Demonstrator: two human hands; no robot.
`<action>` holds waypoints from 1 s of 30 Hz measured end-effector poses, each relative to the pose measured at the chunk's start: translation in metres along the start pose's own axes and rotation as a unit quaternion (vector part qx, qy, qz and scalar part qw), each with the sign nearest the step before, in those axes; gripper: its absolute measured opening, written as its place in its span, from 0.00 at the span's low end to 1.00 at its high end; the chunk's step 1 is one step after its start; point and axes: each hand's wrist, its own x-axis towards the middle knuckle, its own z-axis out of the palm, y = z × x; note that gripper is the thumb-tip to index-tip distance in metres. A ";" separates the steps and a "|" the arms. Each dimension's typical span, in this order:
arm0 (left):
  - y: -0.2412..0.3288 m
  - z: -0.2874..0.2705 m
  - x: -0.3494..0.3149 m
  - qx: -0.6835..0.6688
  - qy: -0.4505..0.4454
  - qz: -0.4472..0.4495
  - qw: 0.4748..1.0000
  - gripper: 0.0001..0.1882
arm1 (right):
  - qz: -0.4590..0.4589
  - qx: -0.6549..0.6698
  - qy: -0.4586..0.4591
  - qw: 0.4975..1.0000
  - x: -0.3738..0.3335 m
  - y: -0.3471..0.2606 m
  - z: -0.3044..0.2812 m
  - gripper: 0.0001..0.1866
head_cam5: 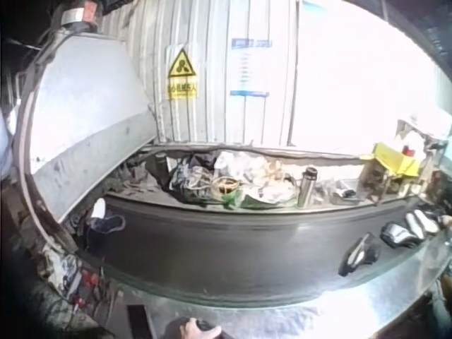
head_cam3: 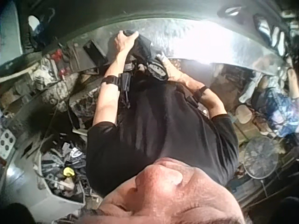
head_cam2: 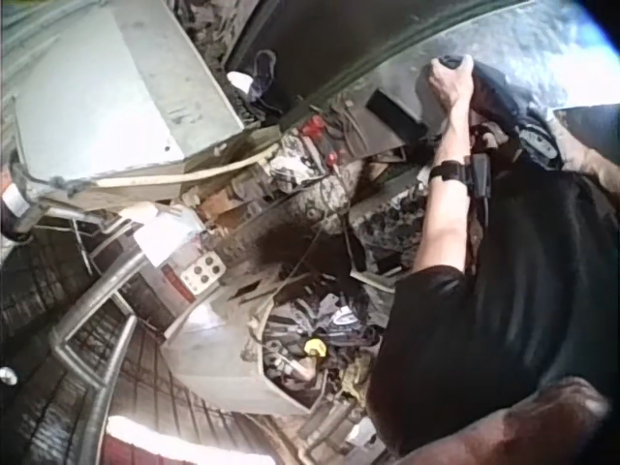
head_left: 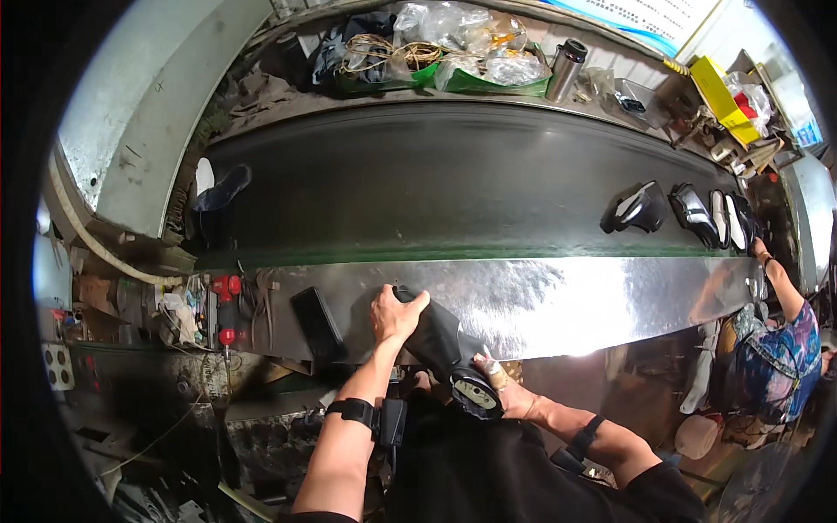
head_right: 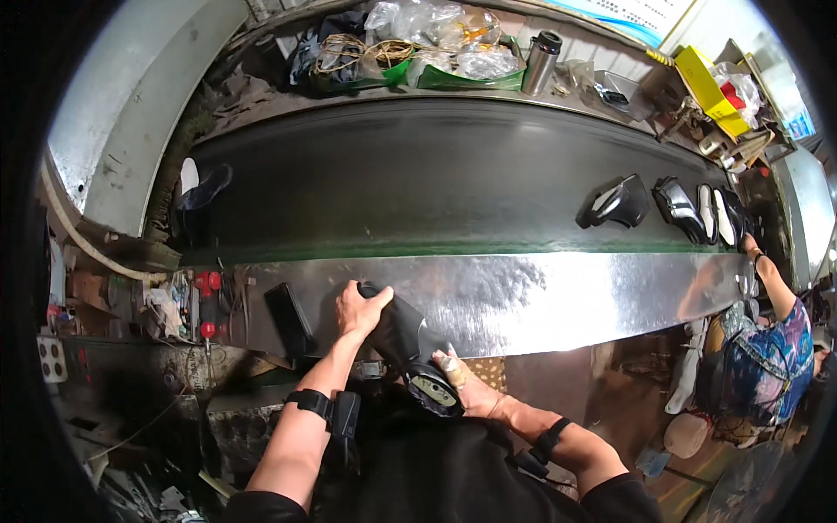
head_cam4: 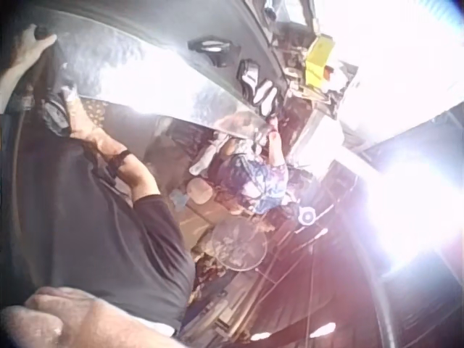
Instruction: The person picks up a shoe upper and a last from a conveyor belt, fits the upper onto the last, and inserts the assembly into a lasting machine. After the machine presses the shoe, the person removes it and places the shoe and last back onto the conveyor belt.
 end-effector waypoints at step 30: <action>-0.296 -0.346 -0.402 -0.306 0.534 -0.174 0.769 0.21 | -0.018 0.130 -0.235 0.963 0.051 -0.168 0.397 0.22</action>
